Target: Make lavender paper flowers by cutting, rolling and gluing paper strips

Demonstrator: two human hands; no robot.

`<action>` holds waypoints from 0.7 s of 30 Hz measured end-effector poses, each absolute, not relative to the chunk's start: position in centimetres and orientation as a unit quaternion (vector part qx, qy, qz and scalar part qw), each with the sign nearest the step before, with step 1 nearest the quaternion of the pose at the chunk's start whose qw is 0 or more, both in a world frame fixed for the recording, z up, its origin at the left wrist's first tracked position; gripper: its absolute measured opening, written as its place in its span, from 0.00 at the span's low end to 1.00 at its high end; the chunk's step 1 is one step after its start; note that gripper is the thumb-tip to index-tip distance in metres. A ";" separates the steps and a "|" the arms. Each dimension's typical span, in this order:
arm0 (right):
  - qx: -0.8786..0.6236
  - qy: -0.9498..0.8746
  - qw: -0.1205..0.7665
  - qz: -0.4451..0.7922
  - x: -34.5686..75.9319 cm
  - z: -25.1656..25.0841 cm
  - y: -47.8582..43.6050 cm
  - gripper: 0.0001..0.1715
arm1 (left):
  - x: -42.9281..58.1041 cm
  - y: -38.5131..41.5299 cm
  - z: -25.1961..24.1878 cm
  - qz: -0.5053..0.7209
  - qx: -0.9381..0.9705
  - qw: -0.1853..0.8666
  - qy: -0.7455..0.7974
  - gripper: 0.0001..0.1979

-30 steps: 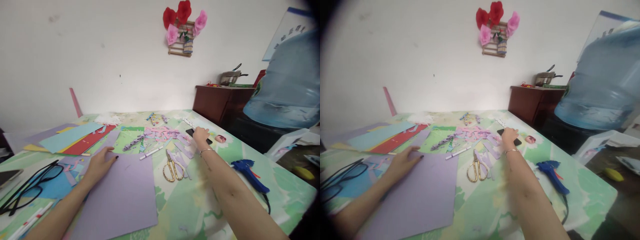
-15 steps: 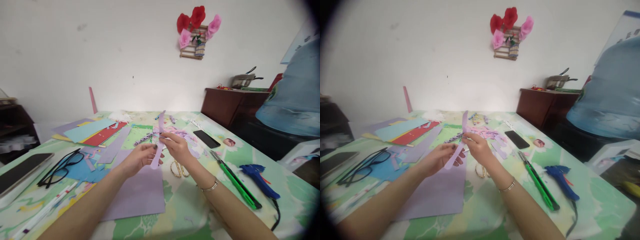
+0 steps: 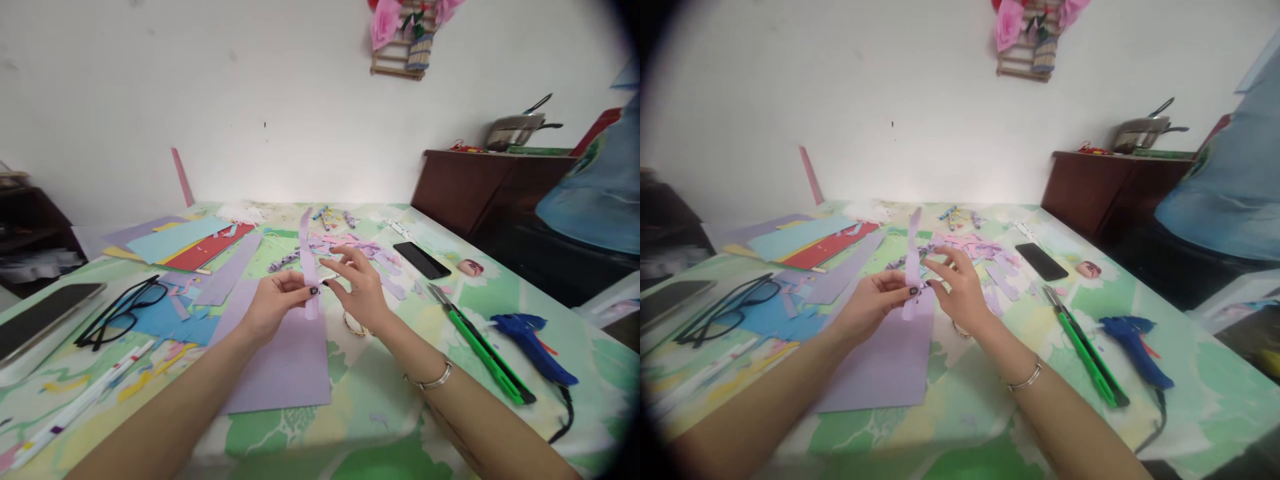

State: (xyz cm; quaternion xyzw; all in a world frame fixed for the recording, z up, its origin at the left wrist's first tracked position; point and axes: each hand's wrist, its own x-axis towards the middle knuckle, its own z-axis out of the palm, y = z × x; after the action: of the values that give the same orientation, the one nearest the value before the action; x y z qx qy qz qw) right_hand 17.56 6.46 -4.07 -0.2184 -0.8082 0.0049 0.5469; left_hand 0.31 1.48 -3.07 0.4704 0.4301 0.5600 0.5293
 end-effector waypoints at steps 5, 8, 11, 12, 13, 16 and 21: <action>-0.178 -0.844 0.494 0.111 17.0 -4.2 4.5 0.12 | -0.3 1.6 -3.0 0.617 0.476 0.445 0.440 0.21; -0.198 -0.831 0.495 0.158 16.7 -4.3 4.1 0.08 | -0.1 1.3 -2.9 0.604 0.505 0.431 0.441 0.17; -0.220 -0.802 0.500 0.243 16.6 -4.2 4.2 0.06 | 0.1 1.0 -2.9 0.589 0.529 0.416 0.447 0.09; -0.228 -0.789 0.499 0.276 16.7 -4.1 4.3 0.06 | 0.2 0.9 -2.9 0.586 0.536 0.412 0.445 0.07; -0.238 -0.774 0.497 0.311 16.7 -4.1 4.4 0.06 | 0.2 0.9 -2.9 0.585 0.544 0.410 0.441 0.06; -0.268 -0.710 0.496 0.423 16.7 -4.2 4.7 0.04 | 0.0 0.7 -3.0 0.580 0.569 0.409 0.416 0.07; -0.296 -0.654 0.471 0.513 16.8 -4.1 4.9 0.03 | -0.1 0.8 -3.2 0.580 0.583 0.396 0.410 0.09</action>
State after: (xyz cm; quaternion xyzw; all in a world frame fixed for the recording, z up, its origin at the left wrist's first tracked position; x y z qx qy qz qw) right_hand 16.76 4.93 -4.05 -0.2957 -0.6544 0.5125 0.4707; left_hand -0.13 0.79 -3.19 0.5827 0.4095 0.5800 0.3955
